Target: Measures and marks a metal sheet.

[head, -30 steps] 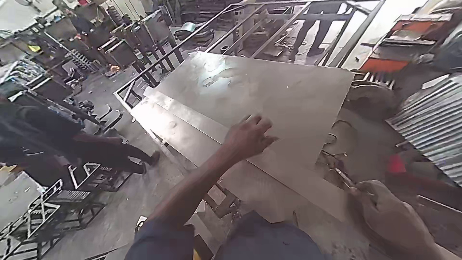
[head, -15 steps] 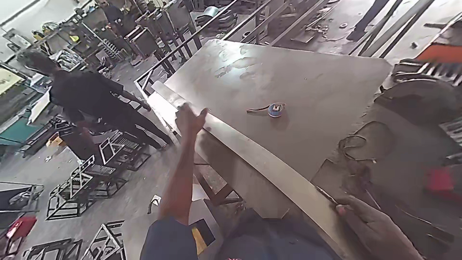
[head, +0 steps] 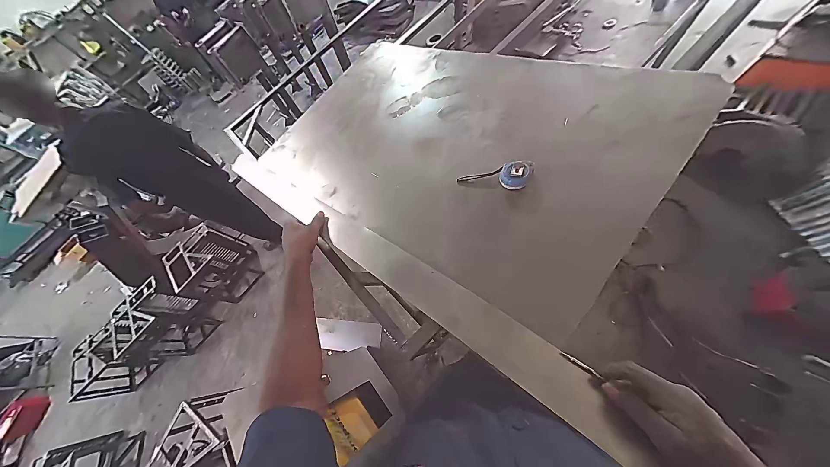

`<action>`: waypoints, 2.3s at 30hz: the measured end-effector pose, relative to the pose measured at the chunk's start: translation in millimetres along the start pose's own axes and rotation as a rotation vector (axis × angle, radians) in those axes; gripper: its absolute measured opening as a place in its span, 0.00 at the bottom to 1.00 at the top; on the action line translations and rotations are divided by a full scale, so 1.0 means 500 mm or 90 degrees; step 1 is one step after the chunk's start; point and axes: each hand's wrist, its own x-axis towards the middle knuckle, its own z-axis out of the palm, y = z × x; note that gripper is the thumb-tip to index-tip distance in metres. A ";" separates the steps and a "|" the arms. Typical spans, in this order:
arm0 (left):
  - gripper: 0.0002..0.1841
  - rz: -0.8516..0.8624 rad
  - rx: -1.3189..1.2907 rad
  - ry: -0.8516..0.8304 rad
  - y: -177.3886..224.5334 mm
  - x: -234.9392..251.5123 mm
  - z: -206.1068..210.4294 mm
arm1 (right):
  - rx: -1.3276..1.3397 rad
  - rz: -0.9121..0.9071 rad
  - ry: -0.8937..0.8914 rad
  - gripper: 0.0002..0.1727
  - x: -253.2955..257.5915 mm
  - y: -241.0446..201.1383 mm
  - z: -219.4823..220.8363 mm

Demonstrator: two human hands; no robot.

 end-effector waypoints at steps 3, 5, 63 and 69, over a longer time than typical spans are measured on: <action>0.43 0.018 0.035 0.035 -0.003 0.018 0.004 | -0.038 0.005 -0.007 0.19 -0.005 -0.019 0.019; 0.50 0.017 0.044 0.089 -0.001 0.008 0.010 | -0.063 0.018 -0.033 0.19 -0.010 -0.036 0.024; 0.39 0.169 0.045 0.020 -0.009 0.081 0.057 | -0.077 0.178 -0.008 0.20 0.073 -0.103 0.063; 0.41 0.173 0.009 0.013 -0.016 0.086 0.060 | -0.061 0.175 -0.044 0.20 0.070 -0.098 0.065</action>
